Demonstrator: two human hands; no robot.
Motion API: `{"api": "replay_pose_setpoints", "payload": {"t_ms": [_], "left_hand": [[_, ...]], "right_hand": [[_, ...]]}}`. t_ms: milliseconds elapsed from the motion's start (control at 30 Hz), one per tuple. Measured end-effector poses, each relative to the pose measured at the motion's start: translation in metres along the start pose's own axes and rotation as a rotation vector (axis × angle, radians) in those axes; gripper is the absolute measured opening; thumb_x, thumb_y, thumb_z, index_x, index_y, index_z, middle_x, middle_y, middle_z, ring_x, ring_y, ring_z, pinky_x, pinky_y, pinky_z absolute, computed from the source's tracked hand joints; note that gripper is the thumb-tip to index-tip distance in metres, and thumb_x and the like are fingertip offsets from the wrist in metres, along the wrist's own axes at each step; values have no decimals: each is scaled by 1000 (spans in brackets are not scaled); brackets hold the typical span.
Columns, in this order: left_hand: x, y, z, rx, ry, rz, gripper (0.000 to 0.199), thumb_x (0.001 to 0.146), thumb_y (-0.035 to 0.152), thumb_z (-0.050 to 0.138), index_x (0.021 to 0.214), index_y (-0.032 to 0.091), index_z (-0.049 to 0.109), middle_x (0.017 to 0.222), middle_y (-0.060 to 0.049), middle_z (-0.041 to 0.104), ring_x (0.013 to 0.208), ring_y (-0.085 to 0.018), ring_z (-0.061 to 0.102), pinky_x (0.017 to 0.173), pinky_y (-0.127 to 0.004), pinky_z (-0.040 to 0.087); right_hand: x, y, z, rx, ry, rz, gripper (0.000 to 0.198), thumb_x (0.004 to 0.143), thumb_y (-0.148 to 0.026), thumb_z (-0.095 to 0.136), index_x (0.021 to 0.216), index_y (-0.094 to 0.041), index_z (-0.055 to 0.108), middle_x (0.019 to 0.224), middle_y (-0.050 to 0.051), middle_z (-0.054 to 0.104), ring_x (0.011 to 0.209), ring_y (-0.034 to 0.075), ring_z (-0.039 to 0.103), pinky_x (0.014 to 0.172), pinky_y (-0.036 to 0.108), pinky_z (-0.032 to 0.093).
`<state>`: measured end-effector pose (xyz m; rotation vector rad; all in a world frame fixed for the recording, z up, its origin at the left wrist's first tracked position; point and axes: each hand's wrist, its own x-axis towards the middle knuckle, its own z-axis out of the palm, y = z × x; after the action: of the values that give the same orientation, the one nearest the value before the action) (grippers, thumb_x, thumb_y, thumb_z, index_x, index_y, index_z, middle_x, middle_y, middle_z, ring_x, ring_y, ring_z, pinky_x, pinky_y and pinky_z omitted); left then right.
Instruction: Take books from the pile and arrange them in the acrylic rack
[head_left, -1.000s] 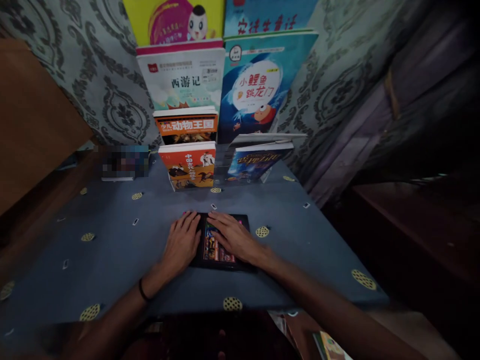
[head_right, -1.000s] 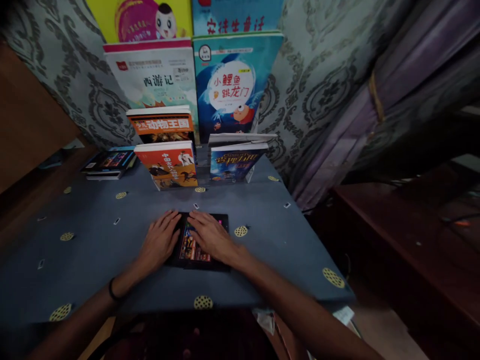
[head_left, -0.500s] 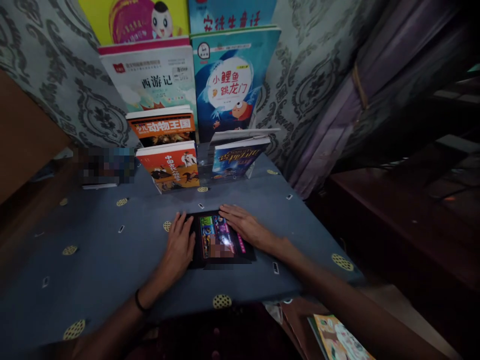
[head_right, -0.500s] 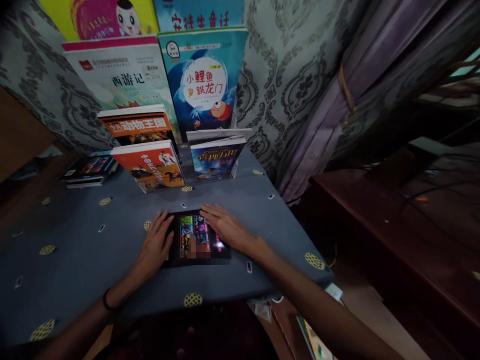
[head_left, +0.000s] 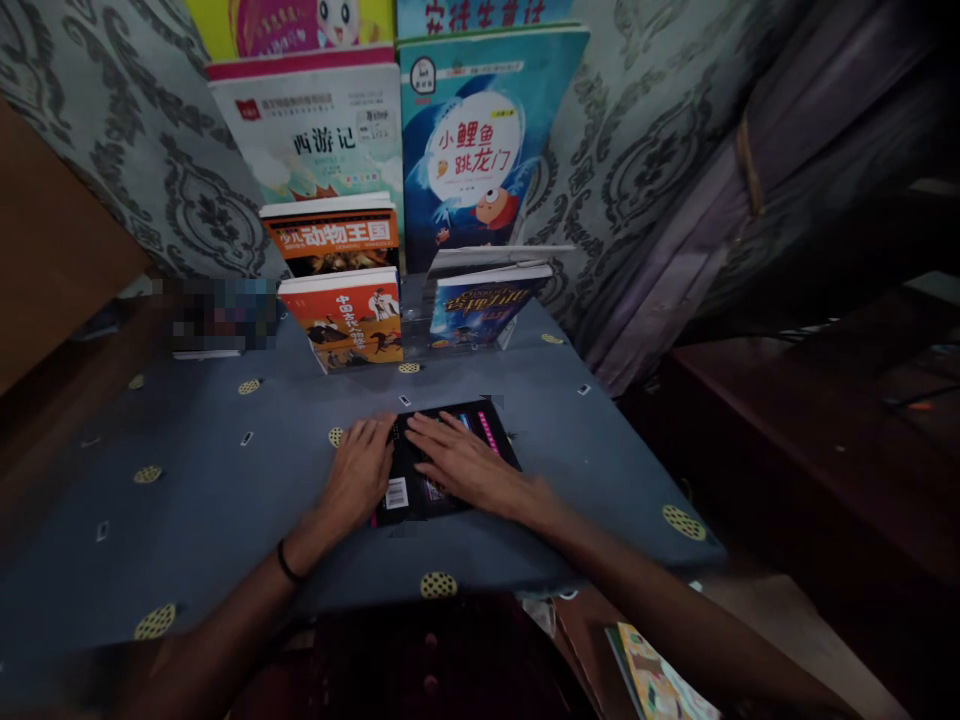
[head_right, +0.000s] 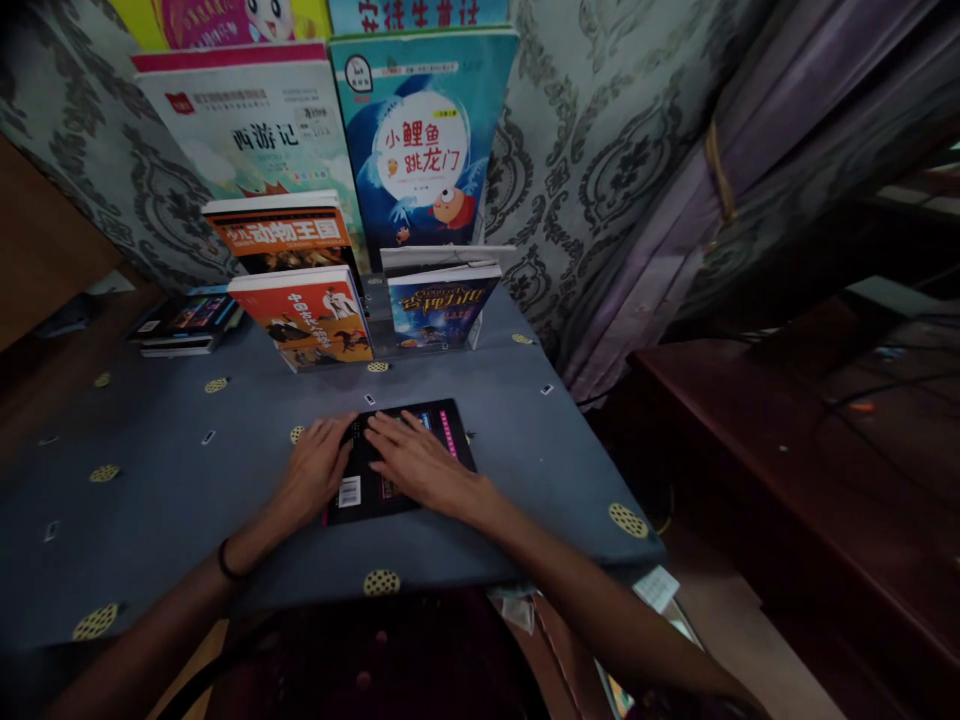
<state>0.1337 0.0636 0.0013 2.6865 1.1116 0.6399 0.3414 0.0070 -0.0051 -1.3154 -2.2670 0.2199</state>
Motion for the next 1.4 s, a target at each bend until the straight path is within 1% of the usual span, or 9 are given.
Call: {"api": "replay_pose_setpoints", "payload": {"t_ms": [100, 333, 533, 667, 833, 1000, 1200, 1300, 1400], "left_hand": [[-2, -1, 3, 21, 12, 21, 41, 100, 18, 37, 139, 20, 49, 134, -12, 63, 122, -28, 57, 105, -50, 46], [-3, 0, 1, 35, 1, 25, 39, 100, 19, 38, 138, 18, 50, 134, -13, 64, 123, -28, 58, 103, -49, 46], [-4, 1, 0, 34, 9, 13, 38, 101, 20, 38, 137, 17, 50, 134, -13, 65, 126, -29, 58, 104, -50, 46], [-4, -1, -1, 32, 2, 38, 38, 101, 21, 38, 137, 16, 49, 136, -14, 64, 128, -26, 59, 109, -48, 45], [-3, -9, 0, 37, -47, 58, 40, 102, 21, 39, 141, 14, 47, 141, -15, 61, 133, -24, 57, 114, -48, 42], [-8, -13, -4, 34, -105, 133, 39, 102, 19, 35, 137, 18, 51, 147, -11, 57, 140, -21, 50, 117, -48, 39], [-21, -11, -10, 12, -111, 186, 38, 103, 19, 36, 137, 18, 53, 147, -11, 58, 139, -20, 51, 117, -48, 38], [-23, -8, -12, 33, -119, 183, 38, 103, 18, 35, 136, 18, 53, 146, -12, 58, 139, -21, 51, 117, -49, 38], [-24, 3, -15, 98, -148, 167, 40, 102, 16, 35, 137, 16, 53, 147, -14, 57, 140, -23, 50, 118, -52, 36]], "right_hand": [[3, -6, 5, -1, -24, 0, 48, 95, -28, 61, 142, -17, 55, 150, 15, 54, 145, 25, 44, 122, 51, 34], [-28, 21, -14, -66, 18, 204, 51, 100, -36, 52, 148, -20, 49, 155, 13, 48, 148, 27, 40, 121, 55, 35], [-43, 26, -20, -101, 73, 318, 50, 102, -39, 44, 147, -15, 51, 154, 15, 49, 147, 29, 40, 121, 55, 36], [-43, 22, -17, -126, 83, 336, 50, 102, -40, 45, 145, -15, 53, 153, 17, 50, 145, 31, 43, 119, 58, 37], [-49, 9, -15, -206, 65, 340, 55, 101, -49, 45, 144, -16, 54, 153, 19, 49, 144, 33, 43, 117, 58, 36], [-66, -6, -15, -286, 16, 317, 60, 100, -56, 44, 146, -19, 51, 156, 20, 44, 146, 34, 39, 115, 59, 36], [-88, -21, -18, -370, -40, 240, 64, 99, -59, 44, 151, -21, 44, 159, 21, 39, 148, 35, 36, 114, 59, 36], [-92, -23, -18, -383, -47, 239, 64, 99, -58, 43, 152, -22, 43, 159, 19, 38, 149, 34, 35, 115, 59, 36], [-91, -24, -17, -407, -46, 234, 61, 100, -58, 41, 150, -22, 45, 158, 20, 40, 148, 34, 36, 114, 58, 36]]}}
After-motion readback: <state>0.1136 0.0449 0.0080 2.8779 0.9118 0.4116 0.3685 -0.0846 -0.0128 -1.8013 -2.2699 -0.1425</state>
